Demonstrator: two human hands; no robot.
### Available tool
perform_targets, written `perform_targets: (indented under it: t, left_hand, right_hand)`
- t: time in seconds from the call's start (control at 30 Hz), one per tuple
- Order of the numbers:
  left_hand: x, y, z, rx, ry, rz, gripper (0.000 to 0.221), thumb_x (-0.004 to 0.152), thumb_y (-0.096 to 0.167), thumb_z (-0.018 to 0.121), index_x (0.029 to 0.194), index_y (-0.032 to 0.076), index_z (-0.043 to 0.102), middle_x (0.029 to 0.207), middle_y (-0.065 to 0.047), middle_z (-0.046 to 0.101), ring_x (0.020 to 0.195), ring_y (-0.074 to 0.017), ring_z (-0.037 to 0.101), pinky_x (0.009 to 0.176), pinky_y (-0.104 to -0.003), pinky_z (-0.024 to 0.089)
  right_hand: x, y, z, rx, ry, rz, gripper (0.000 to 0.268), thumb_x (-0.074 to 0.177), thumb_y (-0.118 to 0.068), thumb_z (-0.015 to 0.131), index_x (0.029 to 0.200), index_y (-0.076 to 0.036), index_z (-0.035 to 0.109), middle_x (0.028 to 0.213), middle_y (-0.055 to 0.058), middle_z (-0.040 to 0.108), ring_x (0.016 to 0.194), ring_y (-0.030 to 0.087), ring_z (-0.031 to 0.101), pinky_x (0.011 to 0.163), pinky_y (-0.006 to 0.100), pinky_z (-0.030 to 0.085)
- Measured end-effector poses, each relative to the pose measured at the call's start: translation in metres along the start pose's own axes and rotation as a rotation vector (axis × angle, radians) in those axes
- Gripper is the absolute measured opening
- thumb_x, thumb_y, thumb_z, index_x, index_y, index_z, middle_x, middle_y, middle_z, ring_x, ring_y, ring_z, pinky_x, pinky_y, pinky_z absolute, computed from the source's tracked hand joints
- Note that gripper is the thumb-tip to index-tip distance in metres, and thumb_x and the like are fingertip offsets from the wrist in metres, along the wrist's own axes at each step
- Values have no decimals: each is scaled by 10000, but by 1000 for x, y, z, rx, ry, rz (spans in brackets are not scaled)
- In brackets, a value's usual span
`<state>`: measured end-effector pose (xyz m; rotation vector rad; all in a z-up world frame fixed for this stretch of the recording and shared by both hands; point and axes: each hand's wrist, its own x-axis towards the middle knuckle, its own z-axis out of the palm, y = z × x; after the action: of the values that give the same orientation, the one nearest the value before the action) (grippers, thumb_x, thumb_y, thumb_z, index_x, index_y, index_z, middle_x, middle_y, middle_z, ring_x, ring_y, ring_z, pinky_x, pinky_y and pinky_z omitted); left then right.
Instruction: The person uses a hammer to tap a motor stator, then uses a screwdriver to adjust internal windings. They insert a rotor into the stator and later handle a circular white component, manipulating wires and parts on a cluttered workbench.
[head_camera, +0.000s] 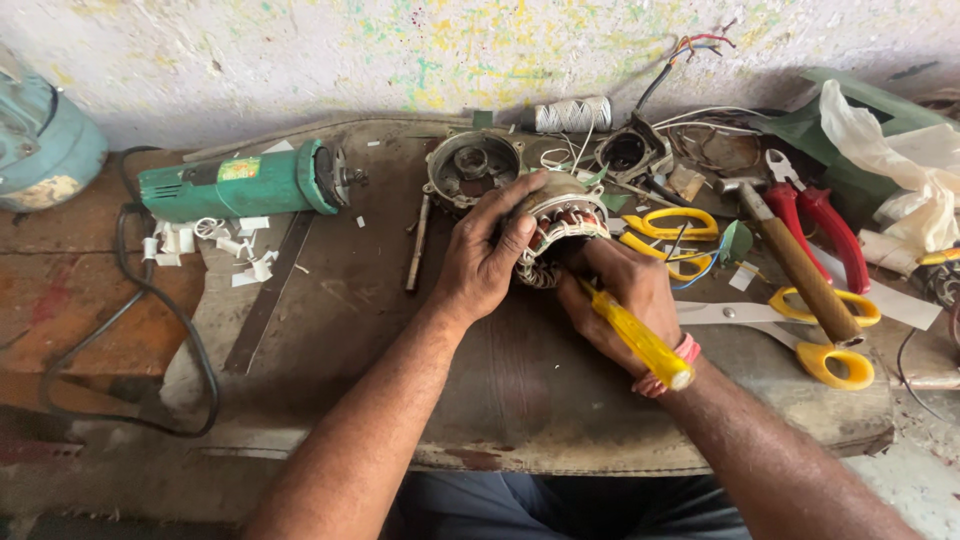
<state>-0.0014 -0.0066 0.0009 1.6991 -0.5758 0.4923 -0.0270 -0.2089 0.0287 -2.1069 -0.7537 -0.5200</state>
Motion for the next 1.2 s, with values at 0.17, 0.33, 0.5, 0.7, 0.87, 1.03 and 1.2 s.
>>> perform_targets:
  t: [0.17,0.33,0.5,0.7,0.87,1.03,1.2]
  left_hand:
    - [0,2,0,64,13,11,525,1107,481,523,1491,128,584,1333,-116,671,1193,-215,670,1055,-348,541]
    - [-5,24,0,394,167,279,488,1127,355,555,1491,30,542,1432,-177,617,1330,-345,599,1154,-437,477]
    - [-39,67,20,597,212,260,343,952,184,662,1257,29,635,1005,-186,709,935,-340,703,838,-446,573]
    - [-37,94,49,892,-346,-398,685,881,233,648,1472,-42,436,749,-225,711,642,-424,706,653,-540,589]
    - [-10,95,57,905,-417,-636,812,838,302,690,1488,-55,360,918,-271,724,868,-429,723,839,-500,584]
    - [-1,87,58,844,-413,-759,835,859,329,680,1515,-28,307,1053,-271,701,990,-424,705,919,-506,557]
    - [-3,78,56,835,-379,-723,847,825,296,692,1543,40,322,1063,-276,705,1016,-442,692,951,-522,539]
  right_hand:
    - [-2,-5,-1,30,28,88,145,836,-102,768,890,-8,672,780,153,692,672,283,674,605,380,515]
    - [-22,0,-25,479,359,139,157,1041,-141,640,1081,10,646,941,109,710,750,151,661,666,300,547]
    - [-12,13,-54,605,500,-11,280,1189,-238,489,1144,9,612,996,127,713,773,129,625,704,254,526]
    - [44,19,-55,157,221,-87,378,1082,-260,477,1250,-6,700,1020,121,750,797,182,622,713,340,515]
    - [65,40,-28,263,-70,-83,337,1102,-275,530,1211,5,683,1063,113,741,987,185,729,845,335,577]
    - [49,53,-13,364,-57,8,263,1024,-171,604,1197,7,690,1078,126,732,969,197,711,860,339,570]
    - [49,60,-13,326,-31,-91,220,1025,-120,634,1180,20,702,1090,139,731,1007,218,707,892,346,556]
